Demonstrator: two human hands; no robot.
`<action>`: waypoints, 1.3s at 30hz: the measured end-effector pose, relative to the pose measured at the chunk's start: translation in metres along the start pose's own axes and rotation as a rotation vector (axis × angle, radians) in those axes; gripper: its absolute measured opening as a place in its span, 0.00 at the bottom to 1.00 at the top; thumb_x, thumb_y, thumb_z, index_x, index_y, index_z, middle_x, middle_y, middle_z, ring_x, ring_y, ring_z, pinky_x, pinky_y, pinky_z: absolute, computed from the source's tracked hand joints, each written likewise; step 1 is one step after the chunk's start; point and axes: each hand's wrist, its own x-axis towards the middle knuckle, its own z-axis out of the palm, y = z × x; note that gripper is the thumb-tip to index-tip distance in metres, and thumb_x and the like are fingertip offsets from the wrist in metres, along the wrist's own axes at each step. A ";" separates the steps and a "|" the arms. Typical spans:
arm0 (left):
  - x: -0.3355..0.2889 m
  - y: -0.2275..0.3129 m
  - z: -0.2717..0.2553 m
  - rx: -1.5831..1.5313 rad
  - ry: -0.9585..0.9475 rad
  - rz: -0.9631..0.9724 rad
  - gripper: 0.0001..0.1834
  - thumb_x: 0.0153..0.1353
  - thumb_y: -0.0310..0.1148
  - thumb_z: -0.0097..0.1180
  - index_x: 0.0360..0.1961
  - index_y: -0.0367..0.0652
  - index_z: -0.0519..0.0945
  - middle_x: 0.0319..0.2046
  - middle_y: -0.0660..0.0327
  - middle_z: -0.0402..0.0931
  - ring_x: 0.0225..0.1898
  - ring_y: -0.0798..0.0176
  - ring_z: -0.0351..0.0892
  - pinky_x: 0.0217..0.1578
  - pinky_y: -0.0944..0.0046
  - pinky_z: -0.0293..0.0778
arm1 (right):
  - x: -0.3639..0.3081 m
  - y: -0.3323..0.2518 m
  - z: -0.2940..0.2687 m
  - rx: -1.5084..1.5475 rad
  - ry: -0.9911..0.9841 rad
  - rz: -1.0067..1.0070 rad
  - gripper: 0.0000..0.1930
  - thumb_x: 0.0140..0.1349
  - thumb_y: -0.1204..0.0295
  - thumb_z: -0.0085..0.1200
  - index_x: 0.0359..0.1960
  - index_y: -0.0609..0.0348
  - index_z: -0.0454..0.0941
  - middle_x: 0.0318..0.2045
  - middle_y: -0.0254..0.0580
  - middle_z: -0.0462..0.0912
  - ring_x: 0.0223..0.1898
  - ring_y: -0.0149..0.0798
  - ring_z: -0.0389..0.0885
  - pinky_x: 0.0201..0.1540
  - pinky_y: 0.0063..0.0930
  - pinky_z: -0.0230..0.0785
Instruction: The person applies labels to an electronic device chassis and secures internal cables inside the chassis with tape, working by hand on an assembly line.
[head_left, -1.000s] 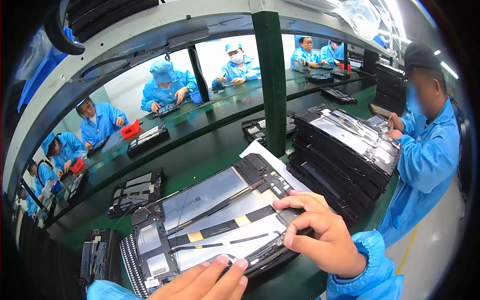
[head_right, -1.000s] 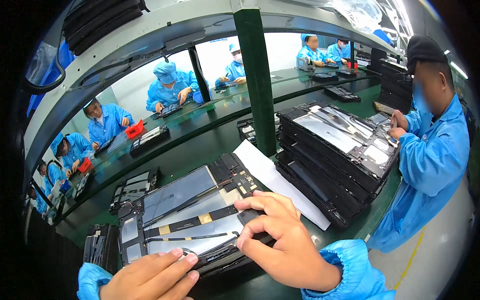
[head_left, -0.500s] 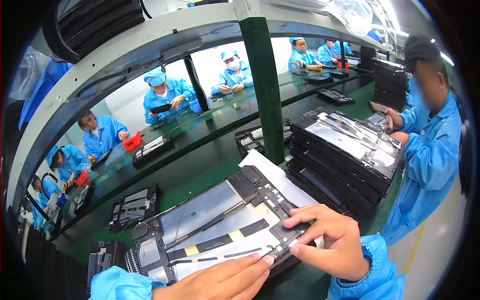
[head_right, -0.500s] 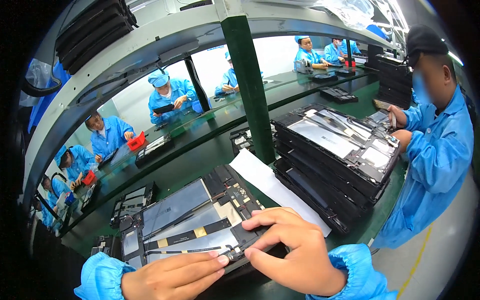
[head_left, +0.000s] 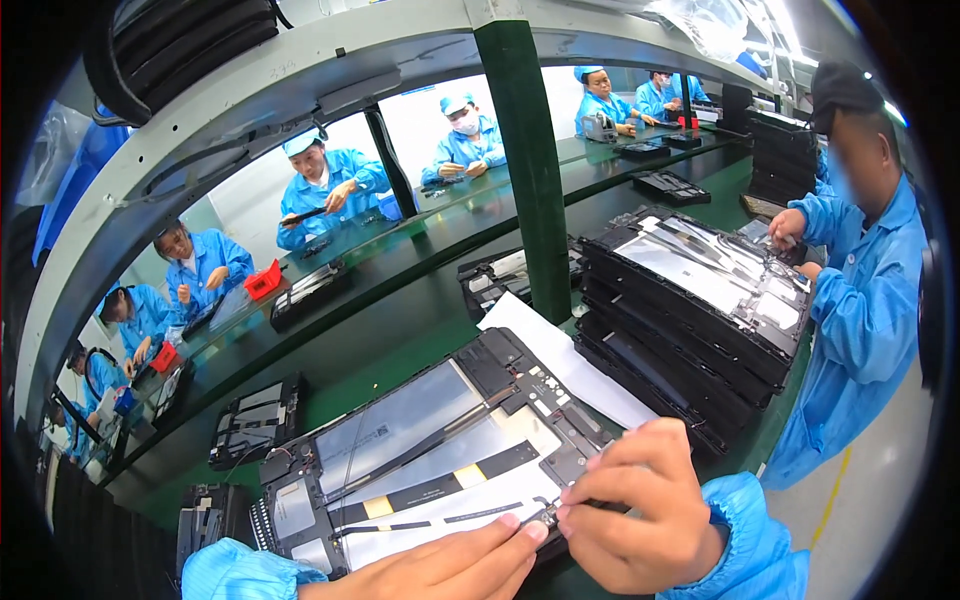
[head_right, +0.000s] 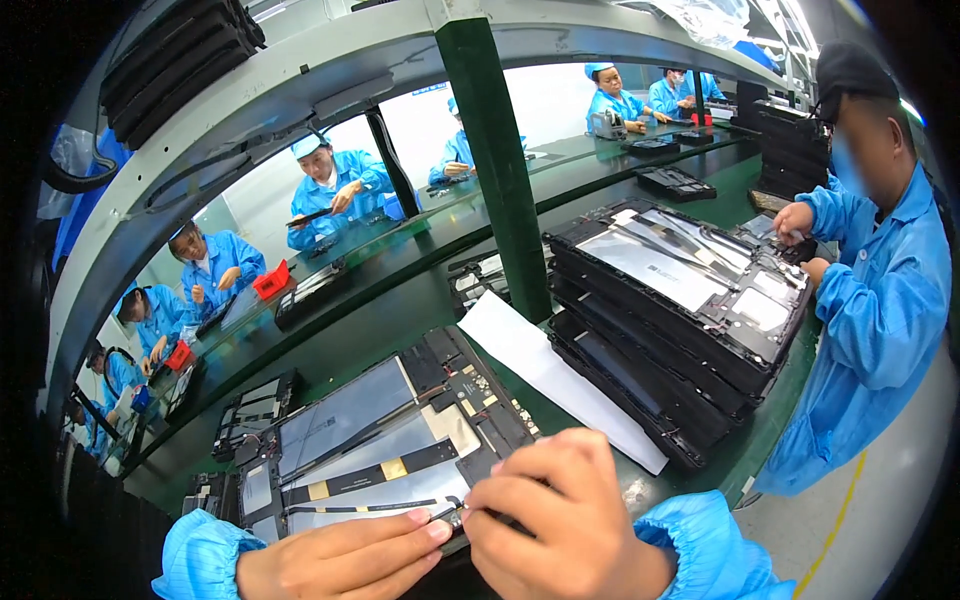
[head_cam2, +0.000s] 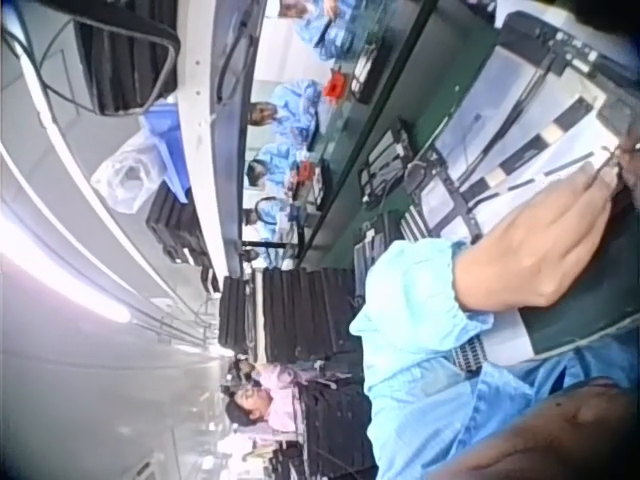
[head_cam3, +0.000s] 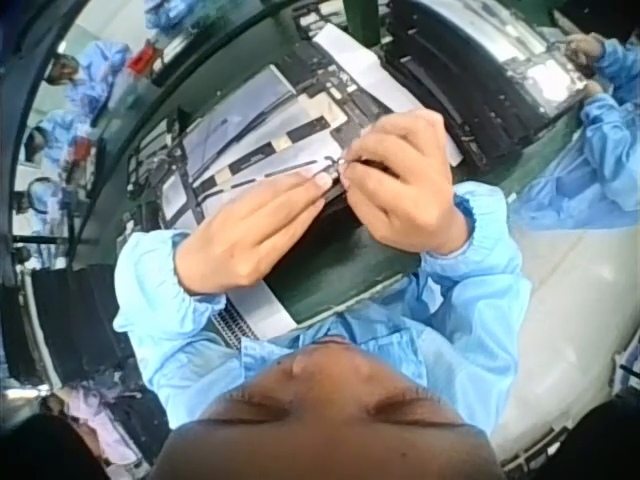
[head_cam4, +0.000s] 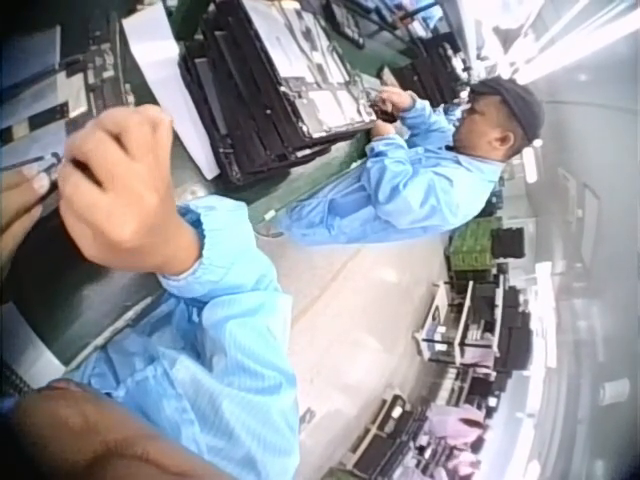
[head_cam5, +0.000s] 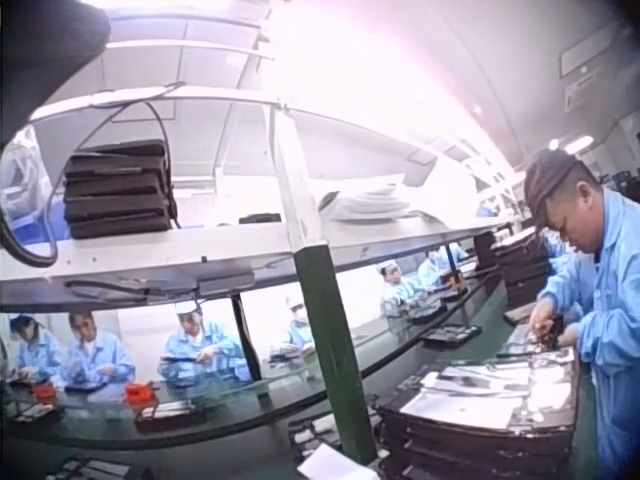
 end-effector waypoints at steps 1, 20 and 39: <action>-0.001 0.000 0.001 0.031 0.001 0.022 0.17 0.44 0.23 0.46 0.36 0.23 0.72 0.40 0.42 0.69 0.42 0.46 0.72 0.41 0.59 0.71 | 0.000 -0.002 0.001 0.010 0.056 -0.061 0.07 0.32 0.79 0.55 0.19 0.63 0.74 0.27 0.43 0.74 0.27 0.40 0.70 0.30 0.30 0.61; -0.016 0.029 -0.030 0.277 -0.133 -0.176 0.23 0.49 0.26 0.48 0.49 0.36 0.66 0.47 0.49 0.66 0.49 0.50 0.68 0.48 0.58 0.66 | -0.011 0.016 -0.010 0.161 0.107 0.060 0.07 0.40 0.80 0.52 0.25 0.64 0.74 0.32 0.43 0.74 0.35 0.43 0.71 0.39 0.33 0.63; -0.090 0.054 -0.005 -0.669 0.960 -0.957 0.43 0.52 0.34 0.51 0.60 0.31 0.37 0.58 0.49 0.45 0.60 0.58 0.45 0.58 0.63 0.42 | 0.039 0.025 -0.008 0.455 -0.034 0.416 0.22 0.55 0.66 0.41 0.48 0.72 0.64 0.46 0.49 0.67 0.49 0.40 0.65 0.53 0.28 0.52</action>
